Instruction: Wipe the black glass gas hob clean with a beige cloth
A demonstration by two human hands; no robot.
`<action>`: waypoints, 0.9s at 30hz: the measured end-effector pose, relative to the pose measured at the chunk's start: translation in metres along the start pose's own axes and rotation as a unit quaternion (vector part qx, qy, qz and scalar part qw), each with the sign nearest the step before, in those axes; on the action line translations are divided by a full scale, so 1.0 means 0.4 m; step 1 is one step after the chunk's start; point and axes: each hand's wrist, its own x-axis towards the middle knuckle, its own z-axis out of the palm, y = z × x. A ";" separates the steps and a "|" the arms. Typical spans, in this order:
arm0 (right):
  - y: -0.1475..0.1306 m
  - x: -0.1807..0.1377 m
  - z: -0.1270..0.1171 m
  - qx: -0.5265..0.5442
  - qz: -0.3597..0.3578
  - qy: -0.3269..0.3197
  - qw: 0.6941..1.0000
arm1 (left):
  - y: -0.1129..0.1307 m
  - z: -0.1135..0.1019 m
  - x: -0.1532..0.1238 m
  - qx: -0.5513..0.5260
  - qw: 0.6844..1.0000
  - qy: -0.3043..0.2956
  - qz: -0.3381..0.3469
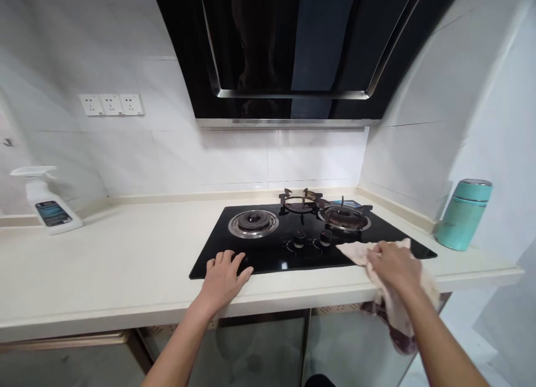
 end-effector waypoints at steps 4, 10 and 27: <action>-0.264 -0.153 0.002 0.031 -0.184 0.010 0.982 | -0.010 0.026 0.001 -0.017 1.000 -0.008 -0.003; -0.601 -0.305 0.046 0.143 -0.452 0.022 0.880 | -0.040 0.054 0.001 -0.021 1.000 0.014 0.011; -0.418 -0.131 0.054 0.102 -0.426 0.047 0.898 | -0.033 0.058 0.000 -0.035 0.999 0.029 -0.001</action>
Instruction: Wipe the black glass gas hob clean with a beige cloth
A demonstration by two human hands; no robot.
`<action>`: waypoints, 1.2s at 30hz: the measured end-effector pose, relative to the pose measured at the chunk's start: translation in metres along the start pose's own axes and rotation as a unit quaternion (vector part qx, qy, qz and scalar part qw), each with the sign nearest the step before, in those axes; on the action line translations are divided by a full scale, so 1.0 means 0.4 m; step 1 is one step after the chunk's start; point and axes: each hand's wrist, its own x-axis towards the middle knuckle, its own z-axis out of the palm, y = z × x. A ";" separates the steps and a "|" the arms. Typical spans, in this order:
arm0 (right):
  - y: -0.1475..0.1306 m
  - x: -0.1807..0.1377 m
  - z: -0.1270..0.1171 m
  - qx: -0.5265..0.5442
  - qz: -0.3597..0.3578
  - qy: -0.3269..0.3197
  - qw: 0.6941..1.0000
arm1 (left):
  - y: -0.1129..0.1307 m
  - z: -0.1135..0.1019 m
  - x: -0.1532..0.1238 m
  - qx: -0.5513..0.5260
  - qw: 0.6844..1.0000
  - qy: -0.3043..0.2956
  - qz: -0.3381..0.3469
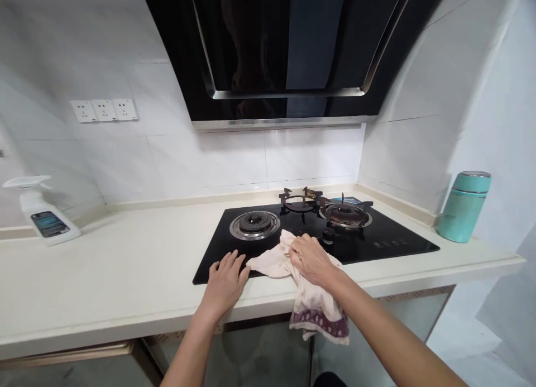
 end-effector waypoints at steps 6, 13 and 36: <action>0.060 -0.037 -0.010 -0.048 0.079 0.023 0.995 | -0.001 -0.005 -0.003 -0.005 1.000 -0.007 0.008; 0.215 -0.103 -0.046 -0.110 0.181 0.032 0.977 | -0.005 0.001 -0.001 -0.019 1.000 -0.001 0.012; -0.206 -0.002 0.012 0.126 -0.041 0.016 0.991 | 0.004 -0.021 0.004 0.020 1.000 -0.007 0.010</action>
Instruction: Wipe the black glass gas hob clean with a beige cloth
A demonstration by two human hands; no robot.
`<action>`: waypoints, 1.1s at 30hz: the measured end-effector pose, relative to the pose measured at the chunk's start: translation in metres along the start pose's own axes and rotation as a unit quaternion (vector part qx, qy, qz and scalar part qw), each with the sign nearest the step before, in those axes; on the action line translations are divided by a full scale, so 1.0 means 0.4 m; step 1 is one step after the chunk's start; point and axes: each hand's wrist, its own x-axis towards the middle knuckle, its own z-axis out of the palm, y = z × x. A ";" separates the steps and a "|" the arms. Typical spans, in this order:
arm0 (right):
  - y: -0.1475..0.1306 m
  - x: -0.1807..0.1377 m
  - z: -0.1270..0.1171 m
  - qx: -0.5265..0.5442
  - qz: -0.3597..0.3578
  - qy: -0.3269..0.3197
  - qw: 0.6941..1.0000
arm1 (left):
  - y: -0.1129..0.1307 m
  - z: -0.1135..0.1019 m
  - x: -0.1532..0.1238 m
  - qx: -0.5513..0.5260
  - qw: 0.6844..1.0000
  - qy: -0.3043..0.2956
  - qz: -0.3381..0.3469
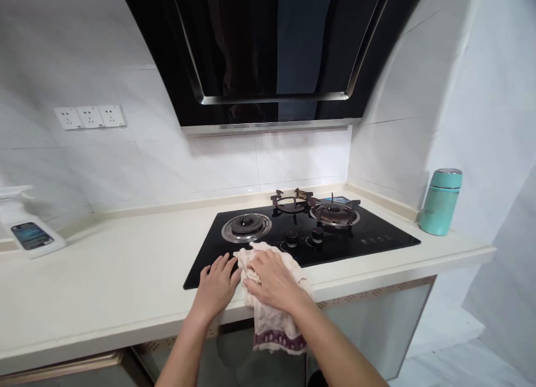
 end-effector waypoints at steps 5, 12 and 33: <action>0.092 -0.041 -0.060 0.020 0.009 -0.022 1.000 | 0.002 -0.002 0.002 0.008 1.000 -0.018 -0.008; 0.279 -0.191 -0.159 -0.083 0.132 0.017 0.988 | 0.006 0.001 0.001 -0.011 0.999 -0.026 -0.019; 0.289 -0.171 -0.146 -0.058 0.160 0.239 0.956 | 0.017 -0.002 -0.001 -0.003 0.999 -0.025 -0.028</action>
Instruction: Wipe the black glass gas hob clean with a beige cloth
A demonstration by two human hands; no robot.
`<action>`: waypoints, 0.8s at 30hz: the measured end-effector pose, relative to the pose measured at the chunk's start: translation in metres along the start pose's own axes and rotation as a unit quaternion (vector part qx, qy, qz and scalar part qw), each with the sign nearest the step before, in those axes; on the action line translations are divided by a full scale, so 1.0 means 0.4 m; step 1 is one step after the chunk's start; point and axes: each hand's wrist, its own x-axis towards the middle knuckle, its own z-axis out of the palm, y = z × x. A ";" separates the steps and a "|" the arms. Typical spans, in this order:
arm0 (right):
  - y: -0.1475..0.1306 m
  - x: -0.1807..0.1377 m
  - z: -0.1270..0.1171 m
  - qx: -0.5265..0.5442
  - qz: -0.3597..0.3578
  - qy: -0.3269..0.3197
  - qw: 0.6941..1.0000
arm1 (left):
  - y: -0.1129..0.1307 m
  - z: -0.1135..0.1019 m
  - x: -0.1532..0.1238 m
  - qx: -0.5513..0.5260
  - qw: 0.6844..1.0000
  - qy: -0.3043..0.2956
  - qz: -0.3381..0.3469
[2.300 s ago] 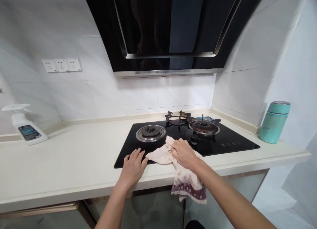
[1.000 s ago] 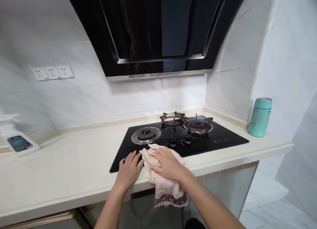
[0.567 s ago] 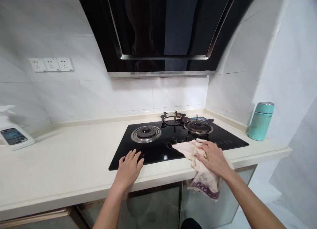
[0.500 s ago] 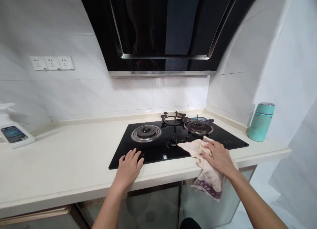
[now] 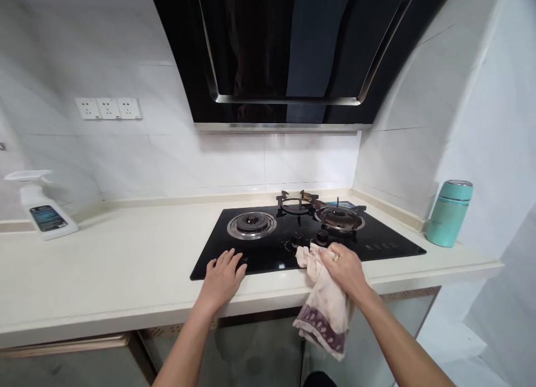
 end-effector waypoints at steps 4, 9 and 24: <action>-0.064 0.142 0.003 0.012 -0.019 0.090 0.996 | 0.000 -0.001 -0.001 -0.007 1.000 0.012 0.002; -0.106 0.140 0.012 -0.008 -0.095 0.159 0.983 | -0.003 0.003 -0.002 -0.007 1.000 0.021 0.003; -0.086 -0.023 -0.018 -0.093 -0.053 -0.315 0.943 | 0.010 0.003 -0.007 -0.032 0.999 0.016 0.002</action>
